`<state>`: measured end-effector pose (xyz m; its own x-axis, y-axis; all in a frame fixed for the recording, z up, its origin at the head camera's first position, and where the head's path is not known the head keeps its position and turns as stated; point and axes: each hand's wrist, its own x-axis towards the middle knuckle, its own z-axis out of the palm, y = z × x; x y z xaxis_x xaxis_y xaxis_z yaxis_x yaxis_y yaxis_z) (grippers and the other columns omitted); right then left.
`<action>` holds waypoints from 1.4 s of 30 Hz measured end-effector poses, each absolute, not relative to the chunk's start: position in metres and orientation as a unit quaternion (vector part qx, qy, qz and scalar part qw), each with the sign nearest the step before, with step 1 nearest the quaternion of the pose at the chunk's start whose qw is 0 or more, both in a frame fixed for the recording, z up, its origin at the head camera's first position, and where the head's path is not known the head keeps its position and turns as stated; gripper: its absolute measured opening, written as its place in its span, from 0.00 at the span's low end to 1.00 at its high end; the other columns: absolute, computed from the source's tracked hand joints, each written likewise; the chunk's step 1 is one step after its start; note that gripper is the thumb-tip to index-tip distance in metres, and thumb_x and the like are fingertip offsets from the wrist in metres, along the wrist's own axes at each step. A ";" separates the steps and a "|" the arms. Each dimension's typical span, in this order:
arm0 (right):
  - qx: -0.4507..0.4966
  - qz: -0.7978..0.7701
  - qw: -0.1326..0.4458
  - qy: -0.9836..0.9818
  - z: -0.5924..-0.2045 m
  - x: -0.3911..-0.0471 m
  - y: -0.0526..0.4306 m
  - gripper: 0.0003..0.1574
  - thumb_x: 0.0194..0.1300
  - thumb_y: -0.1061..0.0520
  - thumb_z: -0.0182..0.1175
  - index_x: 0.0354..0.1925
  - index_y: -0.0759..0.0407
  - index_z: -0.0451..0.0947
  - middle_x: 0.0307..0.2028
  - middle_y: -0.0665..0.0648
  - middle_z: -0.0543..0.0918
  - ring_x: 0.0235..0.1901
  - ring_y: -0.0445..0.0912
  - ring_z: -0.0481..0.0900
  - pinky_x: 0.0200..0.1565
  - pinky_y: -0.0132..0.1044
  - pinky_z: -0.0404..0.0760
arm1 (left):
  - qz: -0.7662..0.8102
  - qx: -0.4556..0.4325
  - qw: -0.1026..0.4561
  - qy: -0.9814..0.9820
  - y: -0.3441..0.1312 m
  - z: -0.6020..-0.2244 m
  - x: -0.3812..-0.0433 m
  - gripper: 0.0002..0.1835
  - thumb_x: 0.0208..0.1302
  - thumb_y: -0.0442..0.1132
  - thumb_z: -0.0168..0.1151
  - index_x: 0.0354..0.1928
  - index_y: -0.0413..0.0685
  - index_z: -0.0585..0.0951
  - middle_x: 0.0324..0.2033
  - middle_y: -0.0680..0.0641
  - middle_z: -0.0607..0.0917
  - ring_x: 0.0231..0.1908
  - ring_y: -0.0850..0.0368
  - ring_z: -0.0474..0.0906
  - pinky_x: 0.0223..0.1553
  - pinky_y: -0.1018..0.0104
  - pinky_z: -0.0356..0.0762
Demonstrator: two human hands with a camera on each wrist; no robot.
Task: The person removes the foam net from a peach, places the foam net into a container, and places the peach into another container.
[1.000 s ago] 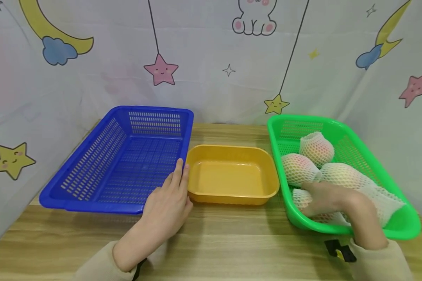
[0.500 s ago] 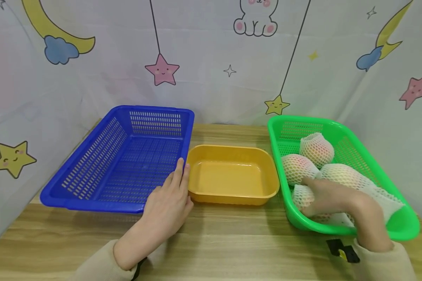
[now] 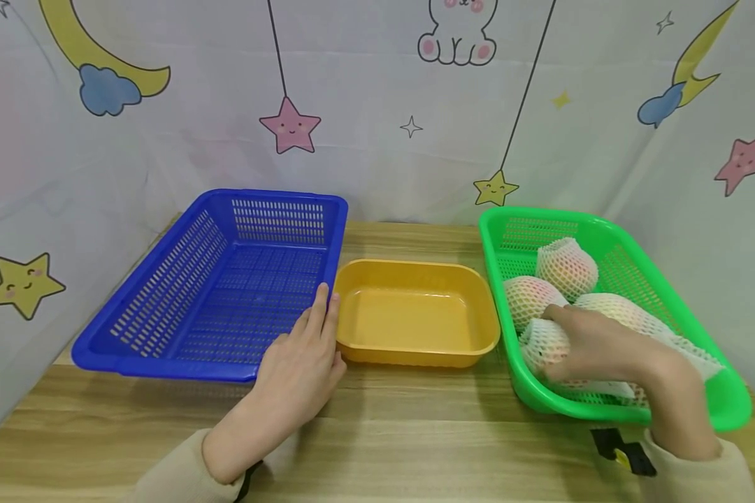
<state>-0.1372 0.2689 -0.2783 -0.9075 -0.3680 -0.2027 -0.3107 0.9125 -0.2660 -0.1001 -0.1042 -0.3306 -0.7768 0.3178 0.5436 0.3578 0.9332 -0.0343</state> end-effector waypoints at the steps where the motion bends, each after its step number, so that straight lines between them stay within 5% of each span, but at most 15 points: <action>1: -0.175 -0.114 0.119 0.971 -0.277 -0.137 0.268 0.49 0.45 0.46 0.68 0.62 0.66 0.66 0.56 0.67 0.76 0.51 0.58 0.77 0.45 0.51 0.79 | -0.036 -0.179 0.281 -0.942 -0.104 -0.330 -0.100 0.36 0.50 0.38 0.65 0.64 0.33 0.70 0.63 0.35 0.73 0.48 0.45 0.81 0.23 0.58 0.78; 7: -0.181 -0.132 0.072 0.972 -0.269 -0.132 0.265 0.39 0.46 0.46 0.70 0.55 0.57 0.70 0.43 0.54 0.79 0.37 0.44 0.73 0.34 0.37 0.74 | -0.038 -0.178 0.268 -0.946 -0.105 -0.330 -0.100 0.37 0.51 0.39 0.65 0.64 0.33 0.69 0.64 0.35 0.72 0.50 0.45 0.81 0.24 0.57 0.78; 16: -0.184 -0.140 0.021 0.973 -0.261 -0.127 0.263 0.42 0.50 0.42 0.70 0.58 0.57 0.67 0.43 0.55 0.76 0.32 0.42 0.71 0.28 0.31 0.71 | -0.047 -0.174 0.246 -0.952 -0.105 -0.327 -0.099 0.37 0.53 0.40 0.65 0.66 0.34 0.67 0.65 0.35 0.71 0.52 0.45 0.80 0.27 0.56 0.80; 25: -0.181 -0.134 -0.016 0.974 -0.255 -0.127 0.261 0.44 0.52 0.36 0.68 0.60 0.53 0.64 0.46 0.53 0.73 0.36 0.45 0.72 0.32 0.33 0.71 | -0.059 -0.169 0.228 -0.957 -0.105 -0.324 -0.099 0.38 0.54 0.41 0.64 0.67 0.35 0.66 0.67 0.36 0.69 0.52 0.45 0.80 0.28 0.55 0.80; 42: -0.196 -0.214 -0.085 0.953 -0.250 -0.119 0.252 0.42 0.49 0.46 0.73 0.59 0.44 0.64 0.36 0.52 0.73 0.32 0.45 0.71 0.26 0.31 0.73 | -0.075 -0.167 0.203 -0.962 -0.106 -0.319 -0.098 0.35 0.57 0.43 0.63 0.68 0.44 0.67 0.67 0.35 0.68 0.44 0.43 0.81 0.21 0.57 0.76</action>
<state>-0.1187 0.2515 -0.2496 -0.9085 -0.3376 0.2464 -0.4104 0.8318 -0.3737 -0.0980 -0.1058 -0.3189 -0.8615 0.2912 0.4160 0.3522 0.9328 0.0763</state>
